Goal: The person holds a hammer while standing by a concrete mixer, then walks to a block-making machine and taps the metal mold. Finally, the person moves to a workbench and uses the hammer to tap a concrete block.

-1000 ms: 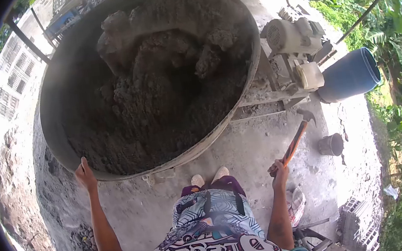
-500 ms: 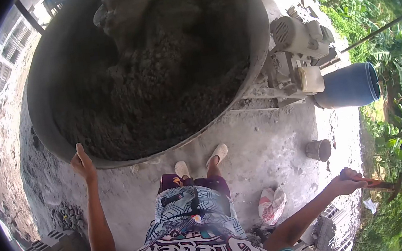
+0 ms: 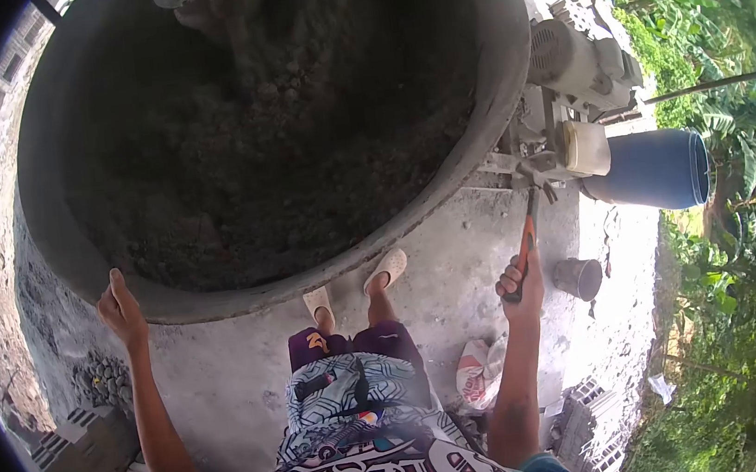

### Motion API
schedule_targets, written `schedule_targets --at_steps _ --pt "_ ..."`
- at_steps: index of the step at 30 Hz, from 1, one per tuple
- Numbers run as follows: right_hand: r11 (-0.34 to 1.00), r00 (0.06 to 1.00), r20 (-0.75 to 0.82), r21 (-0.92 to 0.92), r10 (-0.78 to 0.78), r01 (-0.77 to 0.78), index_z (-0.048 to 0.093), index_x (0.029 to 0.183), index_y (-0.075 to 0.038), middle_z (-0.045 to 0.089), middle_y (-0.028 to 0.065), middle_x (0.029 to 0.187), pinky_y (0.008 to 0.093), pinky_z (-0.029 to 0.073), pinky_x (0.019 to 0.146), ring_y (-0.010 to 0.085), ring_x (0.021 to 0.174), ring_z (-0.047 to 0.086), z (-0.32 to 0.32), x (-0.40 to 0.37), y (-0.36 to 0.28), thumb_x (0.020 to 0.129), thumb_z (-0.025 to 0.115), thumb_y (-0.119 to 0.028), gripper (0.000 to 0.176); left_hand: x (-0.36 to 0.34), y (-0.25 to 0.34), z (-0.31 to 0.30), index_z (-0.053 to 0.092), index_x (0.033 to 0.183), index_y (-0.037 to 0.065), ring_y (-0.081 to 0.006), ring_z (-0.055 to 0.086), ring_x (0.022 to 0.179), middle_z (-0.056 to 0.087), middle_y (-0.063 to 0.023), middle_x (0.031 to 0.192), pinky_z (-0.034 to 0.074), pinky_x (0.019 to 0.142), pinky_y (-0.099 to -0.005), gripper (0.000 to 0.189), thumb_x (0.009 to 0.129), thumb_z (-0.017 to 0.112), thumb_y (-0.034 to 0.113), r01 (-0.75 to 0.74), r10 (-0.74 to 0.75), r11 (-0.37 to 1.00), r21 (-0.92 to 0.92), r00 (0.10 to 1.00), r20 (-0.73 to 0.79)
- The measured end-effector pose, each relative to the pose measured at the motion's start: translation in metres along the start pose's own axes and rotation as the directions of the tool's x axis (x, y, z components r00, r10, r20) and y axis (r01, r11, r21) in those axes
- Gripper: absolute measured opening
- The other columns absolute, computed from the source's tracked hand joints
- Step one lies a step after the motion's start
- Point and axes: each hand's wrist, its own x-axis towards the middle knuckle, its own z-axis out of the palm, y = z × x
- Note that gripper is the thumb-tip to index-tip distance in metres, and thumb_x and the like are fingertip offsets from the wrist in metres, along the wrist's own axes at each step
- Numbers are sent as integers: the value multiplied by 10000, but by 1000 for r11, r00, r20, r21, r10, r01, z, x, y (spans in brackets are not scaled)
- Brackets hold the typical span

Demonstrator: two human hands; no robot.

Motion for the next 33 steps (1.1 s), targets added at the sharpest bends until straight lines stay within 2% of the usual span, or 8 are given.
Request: schedule_targets --at_steps 5,9,12,15,19,26,28,33 --pt "907 857 -368 75 -360 414 541 888 -168 388 -79 597 226 419 439 52 483 430 -108 -44 -71 965 618 -430 285 0 1 5 307 533 80 -68 189 486 212 23 493 133 508 -362 589 1037 511 305 65 -67 997 -33 994 -88" --pt "530 361 -851 120 -380 840 636 1183 -97 505 -23 659 231 522 556 127 590 546 -159 -11 -119 1024 487 -322 313 -1 -3 7 316 547 65 -73 214 500 234 14 498 157 511 -361 574 1040 506 292 99 -103 994 -39 986 -128" --pt "514 549 -780 353 -300 782 614 1061 -96 475 -28 640 251 497 546 119 555 510 -60 47 -98 1016 505 -361 290 -2 -10 4 321 563 59 -71 218 498 238 13 502 158 506 -361 559 1042 499 285 66 -66 998 -2 993 -94" --pt "895 981 -76 402 -178 194 581 878 -94 430 -34 612 280 460 530 105 502 457 124 32 4 1003 531 -418 350 1 1 2 327 579 53 -69 231 498 246 13 506 160 502 -359 546 1045 488 286 76 -76 997 -26 997 -22" --pt "947 912 396 237 110 -217 554 856 -109 350 -72 526 278 392 422 83 404 396 85 23 8 1018 483 -461 394 0 0 -3 339 586 47 -68 259 495 259 13 512 182 492 -346 541 1047 482 291 38 -37 999 -32 999 34" --pt "911 979 -141 366 -147 190 534 869 -147 398 -86 569 270 442 476 53 464 436 -93 -36 -54 1019 532 -371 269 -5 -16 0 393 554 35 -108 332 475 346 -17 494 236 487 -338 544 1044 469 256 119 -120 993 -24 989 -86" --pt "785 792 -465 276 -396 555 515 786 -94 423 -56 562 269 498 507 76 464 452 -128 -49 -76 997 545 -294 293 -1 -18 2 400 547 34 -122 347 476 363 -26 492 245 494 -345 540 1043 461 241 103 -105 994 -33 989 -101" --pt "513 584 -795 436 -165 739 562 771 -62 483 11 589 291 505 553 135 523 520 -70 48 -80 969 447 -265 306 1 -2 1 392 534 31 -153 379 493 366 -48 490 266 527 -366 538 1038 434 213 41 -41 999 -2 995 -96"
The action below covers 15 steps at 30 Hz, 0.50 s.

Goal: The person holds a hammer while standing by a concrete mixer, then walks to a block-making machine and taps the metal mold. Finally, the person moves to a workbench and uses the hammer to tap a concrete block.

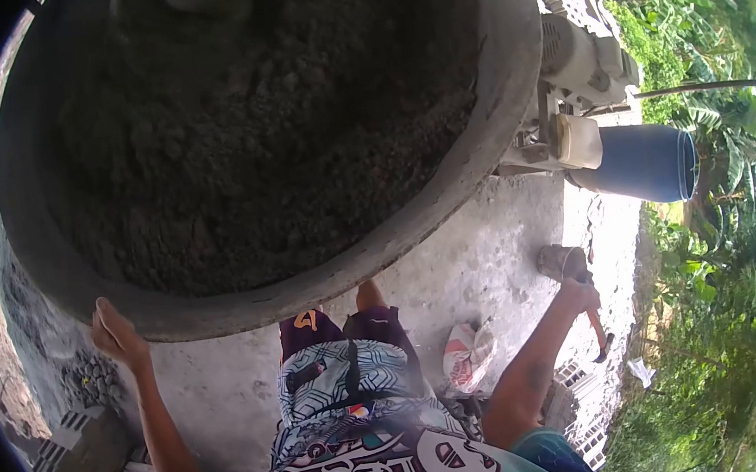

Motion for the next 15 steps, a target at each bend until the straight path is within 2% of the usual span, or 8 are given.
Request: schedule_targets --at_steps 2,3,4,6,8,12,14,15 --pt "916 871 306 -242 384 -318 552 808 -91 440 -18 592 286 455 531 126 510 481 3 -85 106 995 474 -323 308 0 10 0 388 534 28 -148 375 487 365 -50 486 260 520 -365 543 1039 434 223 29 -29 999 -14 999 31" --pt "763 660 420 -512 623 -395 547 826 -105 418 -33 593 284 430 520 121 503 462 -15 -138 145 1008 488 -352 312 4 12 -1 384 534 24 -144 371 481 364 -52 482 254 513 -364 548 1039 434 232 45 -42 998 -39 997 68" --pt "621 457 439 -670 774 -407 542 845 -119 396 -48 595 282 406 509 116 497 442 -26 -173 159 1021 502 -381 318 7 10 -2 384 534 24 -144 371 481 364 -52 482 254 513 -364 548 1039 434 232 34 -31 999 -39 998 60" --pt "423 229 357 -725 906 -544 554 863 -121 341 -85 540 256 356 430 66 419 379 -28 -170 132 1031 485 -429 358 5 4 -6 384 533 18 -139 368 468 372 -50 477 247 499 -361 555 1039 432 240 33 -30 999 -24 991 134" --pt "459 338 347 -817 875 -348 552 862 -113 367 -79 554 263 364 430 64 423 393 -54 -140 107 1025 496 -439 368 5 5 -4 384 531 19 -136 364 464 377 -48 479 241 494 -359 554 1039 433 235 26 -23 999 -32 995 100" --pt "626 571 360 -682 738 -379 546 849 -112 395 -72 562 272 385 435 71 449 432 -87 -93 33 1019 508 -444 375 -1 -2 -2 390 522 23 -143 364 457 382 -43 475 253 499 -360 559 1039 431 231 38 -38 997 -62 999 7" --pt "741 658 394 -541 642 -399 608 1131 -103 391 -79 579 274 448 469 63 483 450 -108 -26 -17 1024 470 -478 413 -2 -5 1 391 516 27 -154 371 454 380 -45 471 265 508 -361 560 1037 423 228 41 -42 997 -71 999 -13" --pt "844 819 354 -467 451 -263 598 1176 -77 417 -65 589 271 483 504 69 497 469 -113 -3 -38 1014 483 -489 457 -2 -6 1 393 510 30 -164 377 452 378 -47 467 278 517 -361 560 1035 415 224 47 -49 996 -72 998 -31"
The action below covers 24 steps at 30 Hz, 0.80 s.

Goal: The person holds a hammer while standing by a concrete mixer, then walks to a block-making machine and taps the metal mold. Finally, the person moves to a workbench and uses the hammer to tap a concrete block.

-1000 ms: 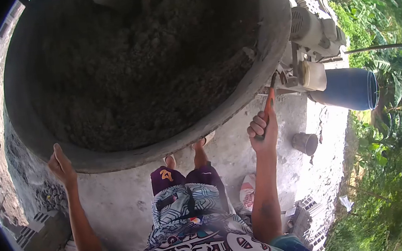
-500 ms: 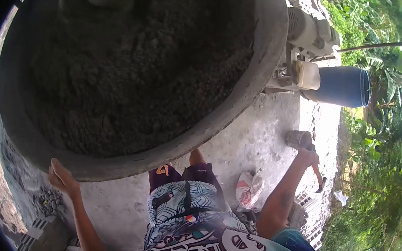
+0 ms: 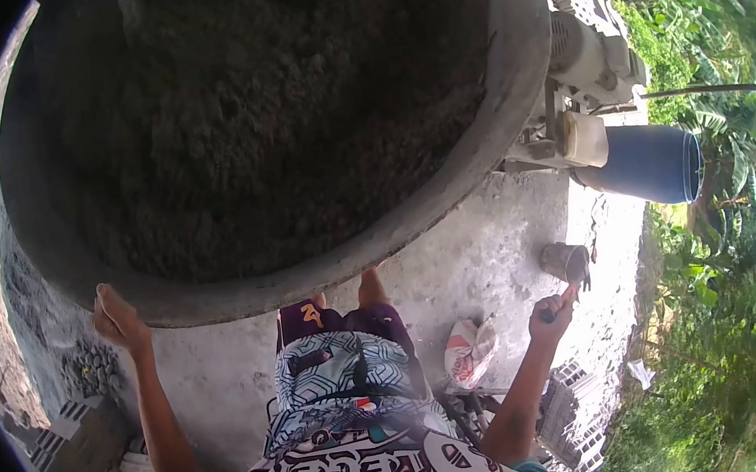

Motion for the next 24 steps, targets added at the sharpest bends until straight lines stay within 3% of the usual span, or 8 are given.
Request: schedule_targets --at_steps 1,3,4,5,8,11,18,24 --pt "983 969 -168 -10 -182 183 588 1220 -52 442 -52 599 268 518 539 75 511 488 -18 13 -21 1004 496 -500 506 0 0 0 393 510 30 -164 377 452 378 -47 467 278 517 -361 560 1035 415 224 1 -1 1000 -2 1000 1" --pt "873 957 -278 444 -80 202 567 1175 32 517 8 657 311 577 652 140 592 567 -66 77 -73 1000 452 -549 618 1 1 -2 395 501 40 -188 399 451 380 -50 462 300 534 -361 556 1028 390 217 -56 55 998 20 998 35" --pt "829 805 -514 279 -297 484 543 1041 90 569 67 763 366 587 730 213 709 617 -74 134 -78 1008 389 -466 577 3 3 -2 395 501 40 -188 399 451 380 -50 462 300 534 -361 556 1028 390 217 -57 57 998 19 998 36" --pt "838 740 -647 290 -184 462 484 749 -79 436 17 541 342 577 645 158 451 457 27 99 -48 974 357 -307 345 6 6 -2 393 499 43 -194 404 452 381 -51 462 302 534 -360 553 1025 383 214 -100 98 994 44 994 39" --pt "958 993 -120 285 -9 43 522 775 -108 387 -25 546 306 464 550 114 449 421 185 36 98 1000 428 -370 358 4 10 -4 395 497 47 -202 412 451 388 -53 460 305 533 -361 553 1022 377 218 -108 105 992 57 993 60" --pt "845 697 479 -279 534 -456 559 801 -137 337 -67 550 270 351 455 70 446 385 224 -29 164 1026 498 -432 376 9 15 -4 400 498 46 -206 415 447 398 -54 458 309 530 -366 557 1024 377 227 -82 79 996 27 993 92" --pt "724 832 68 -535 550 -435 548 828 -138 406 -78 558 279 387 442 78 447 438 60 -47 117 1004 504 -510 414 0 3 -8 406 501 55 -198 406 445 403 -53 460 310 521 -363 565 1037 370 231 -109 111 992 -59 993 35" --pt "496 692 -484 -483 536 -722 571 885 -214 438 -48 565 343 434 450 122 477 482 -122 -94 149 982 581 -365 180 0 -16 -2 403 501 75 -174 377 446 398 -48 474 289 504 -338 554 1041 360 190 -284 272 940 -188 959 -84"
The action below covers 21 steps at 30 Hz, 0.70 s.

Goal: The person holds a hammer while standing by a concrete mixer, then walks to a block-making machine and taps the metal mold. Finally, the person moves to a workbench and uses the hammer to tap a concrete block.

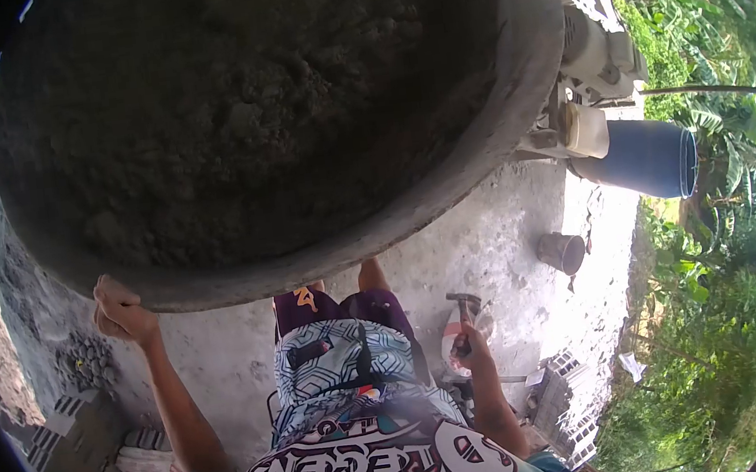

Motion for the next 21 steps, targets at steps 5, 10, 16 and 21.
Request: schedule_targets --at_steps 5,10,16,21 --pt "674 976 -213 -713 56 -194 587 794 -119 531 2 596 370 413 438 167 470 496 -95 -2 109 956 594 -339 273 -4 -14 1 443 523 66 -176 397 436 413 -39 481 324 503 -333 548 1050 341 178 -179 188 978 109 979 -82" --pt "296 974 -226 -931 -11 -212 608 777 -98 535 16 587 379 425 435 178 466 517 -95 -4 134 945 614 -383 331 -12 -21 -7 547 603 15 -204 445 438 445 -45 485 388 514 -379 526 1051 338 194 -337 352 900 277 936 -7" --pt "120 980 -164 -981 -111 -150 634 757 -72 540 32 577 389 440 431 192 460 543 -43 38 90 932 639 -436 404 1 9 1 415 476 76 -188 421 434 440 -51 476 346 512 -362 588 1039 351 233 -39 44 998 56 995 -95" --pt "441 900 54 -858 -432 264 580 716 -39 528 30 573 320 433 400 150 431 505 52 5 10 897 696 -423 440 -1 19 -4 435 470 65 -186 417 433 431 -51 461 316 497 -355 584 1034 371 199 -5 8 1000 26 993 -115"
